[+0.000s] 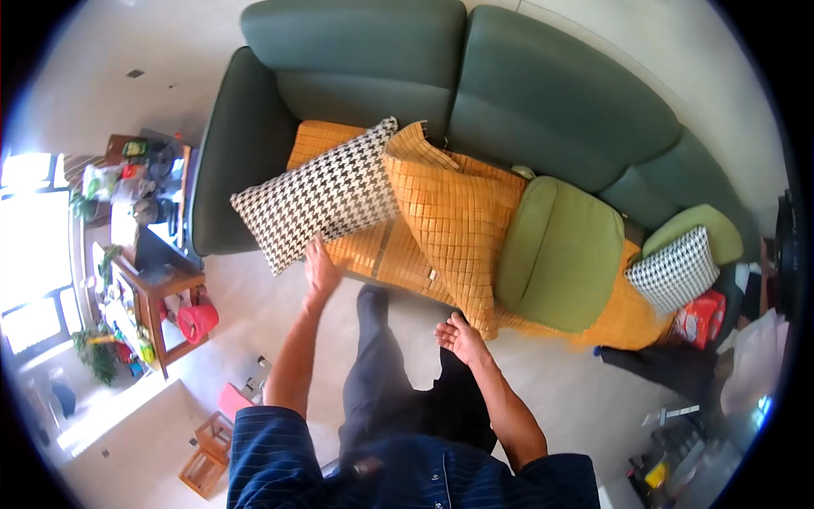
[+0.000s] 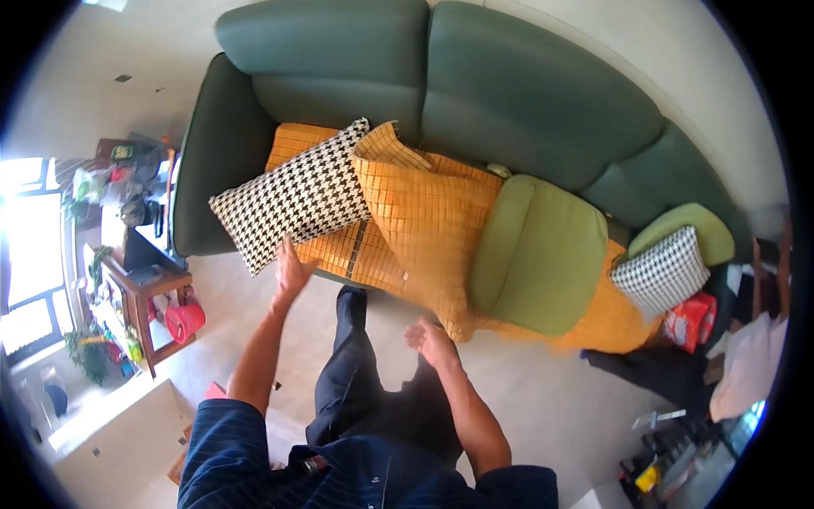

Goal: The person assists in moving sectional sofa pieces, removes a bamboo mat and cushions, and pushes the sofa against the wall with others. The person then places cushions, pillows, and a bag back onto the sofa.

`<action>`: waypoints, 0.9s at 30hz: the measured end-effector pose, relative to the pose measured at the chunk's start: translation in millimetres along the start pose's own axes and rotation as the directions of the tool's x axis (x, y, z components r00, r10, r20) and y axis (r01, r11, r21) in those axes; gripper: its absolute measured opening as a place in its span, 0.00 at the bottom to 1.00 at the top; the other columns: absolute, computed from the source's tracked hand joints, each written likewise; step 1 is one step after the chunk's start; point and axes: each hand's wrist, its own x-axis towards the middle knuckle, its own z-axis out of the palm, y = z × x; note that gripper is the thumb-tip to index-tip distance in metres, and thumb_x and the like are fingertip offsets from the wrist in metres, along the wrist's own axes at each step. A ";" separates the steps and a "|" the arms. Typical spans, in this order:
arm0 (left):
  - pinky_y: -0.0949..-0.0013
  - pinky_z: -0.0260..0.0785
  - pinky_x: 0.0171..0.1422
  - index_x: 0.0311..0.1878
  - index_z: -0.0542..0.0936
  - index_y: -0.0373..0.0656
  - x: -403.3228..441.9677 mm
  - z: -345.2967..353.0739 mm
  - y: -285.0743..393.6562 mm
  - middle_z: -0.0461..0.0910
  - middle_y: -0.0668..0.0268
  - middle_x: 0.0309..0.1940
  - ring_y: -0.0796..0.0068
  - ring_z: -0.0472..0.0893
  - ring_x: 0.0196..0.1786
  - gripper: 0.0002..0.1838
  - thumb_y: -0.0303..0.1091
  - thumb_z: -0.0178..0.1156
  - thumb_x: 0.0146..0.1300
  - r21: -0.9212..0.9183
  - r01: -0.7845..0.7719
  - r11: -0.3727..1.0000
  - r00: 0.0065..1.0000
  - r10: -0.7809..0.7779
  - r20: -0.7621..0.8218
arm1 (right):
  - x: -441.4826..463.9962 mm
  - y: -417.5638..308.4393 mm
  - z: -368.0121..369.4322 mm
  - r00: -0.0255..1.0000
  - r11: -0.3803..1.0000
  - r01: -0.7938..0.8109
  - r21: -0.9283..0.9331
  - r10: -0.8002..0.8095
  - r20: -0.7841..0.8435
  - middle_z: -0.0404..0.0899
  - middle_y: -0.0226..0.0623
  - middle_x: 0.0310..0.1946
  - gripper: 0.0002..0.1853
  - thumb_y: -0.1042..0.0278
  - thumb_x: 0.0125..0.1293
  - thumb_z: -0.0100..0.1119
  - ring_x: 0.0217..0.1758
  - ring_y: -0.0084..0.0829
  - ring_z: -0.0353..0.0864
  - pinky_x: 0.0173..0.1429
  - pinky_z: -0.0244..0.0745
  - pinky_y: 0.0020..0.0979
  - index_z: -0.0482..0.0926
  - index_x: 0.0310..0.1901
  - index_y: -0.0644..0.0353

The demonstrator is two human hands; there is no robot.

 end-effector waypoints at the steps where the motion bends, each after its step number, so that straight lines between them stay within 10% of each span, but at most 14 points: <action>1: 0.57 0.54 0.66 0.63 0.54 0.29 28.8 3.8 -17.7 0.60 0.44 0.59 0.47 0.59 0.63 0.52 0.49 0.70 0.41 0.125 -0.117 0.985 0.982 0.134 -0.136 | 5.3 5.1 8.4 0.996 0.999 0.023 -0.041 -0.027 -0.088 0.77 0.37 0.36 0.18 0.49 0.61 0.56 0.39 0.33 0.79 0.41 0.76 0.34 0.70 0.39 0.57; 5: 0.54 0.45 0.70 0.64 0.53 0.32 154.2 -30.4 -38.3 0.56 0.42 0.62 0.46 0.53 0.67 0.58 0.52 0.72 0.33 0.057 -0.188 0.981 0.981 0.185 0.054 | 31.0 32.6 19.6 0.907 0.918 0.165 -0.360 -0.285 -0.309 0.76 0.33 0.37 0.26 0.49 0.58 0.59 0.38 0.27 0.78 0.40 0.75 0.30 0.70 0.50 0.62; 8: 0.53 0.34 0.71 0.66 0.48 0.32 199.0 -32.4 -50.6 0.58 0.47 0.63 0.49 0.54 0.67 0.64 0.54 0.73 0.30 0.240 -0.237 0.941 0.959 0.188 0.211 | 22.0 50.4 48.5 0.852 0.976 0.213 -0.047 -0.209 -0.481 0.75 0.36 0.32 0.21 0.52 0.59 0.59 0.33 0.27 0.76 0.35 0.75 0.29 0.73 0.42 0.63; 12: 0.57 0.55 0.64 0.62 0.56 0.34 223.9 -33.3 -43.1 0.64 0.48 0.59 0.51 0.66 0.60 0.54 0.50 0.71 0.34 0.152 -0.157 0.976 0.899 0.077 0.432 | 9.1 69.9 76.2 0.824 0.980 0.194 -0.047 -0.189 -0.535 0.75 0.35 0.32 0.20 0.50 0.61 0.56 0.35 0.28 0.77 0.38 0.76 0.29 0.73 0.41 0.62; 13: 0.57 0.64 0.56 0.58 0.61 0.34 224.5 -25.3 -51.7 0.71 0.47 0.51 0.50 0.73 0.52 0.47 0.49 0.70 0.36 0.157 -0.165 0.974 0.908 0.088 0.410 | 8.6 72.5 77.1 0.856 0.989 0.143 -0.041 -0.145 -0.496 0.74 0.46 0.46 0.31 0.48 0.59 0.59 0.45 0.36 0.77 0.46 0.75 0.36 0.66 0.54 0.65; 18: 0.55 0.69 0.40 0.44 0.74 0.33 173.8 -28.2 -110.9 0.79 0.46 0.32 0.47 0.78 0.38 0.27 0.45 0.67 0.46 -0.291 -0.292 0.911 0.863 0.382 0.330 | -2.5 84.6 104.4 0.839 0.982 0.161 -0.098 -0.189 -0.511 0.74 0.47 0.45 0.29 0.50 0.60 0.57 0.44 0.36 0.78 0.45 0.76 0.35 0.67 0.54 0.65; 27: 0.65 0.67 0.48 0.44 0.76 0.29 2.2 -209.5 -112.9 0.79 0.53 0.39 0.64 0.77 0.40 0.18 0.32 0.59 0.53 -0.351 0.110 0.930 0.970 -0.024 0.241 | -16.3 67.3 106.2 0.901 0.942 0.169 -0.288 -0.267 -0.343 0.76 0.39 0.40 0.24 0.49 0.59 0.58 0.39 0.29 0.77 0.40 0.73 0.30 0.73 0.46 0.63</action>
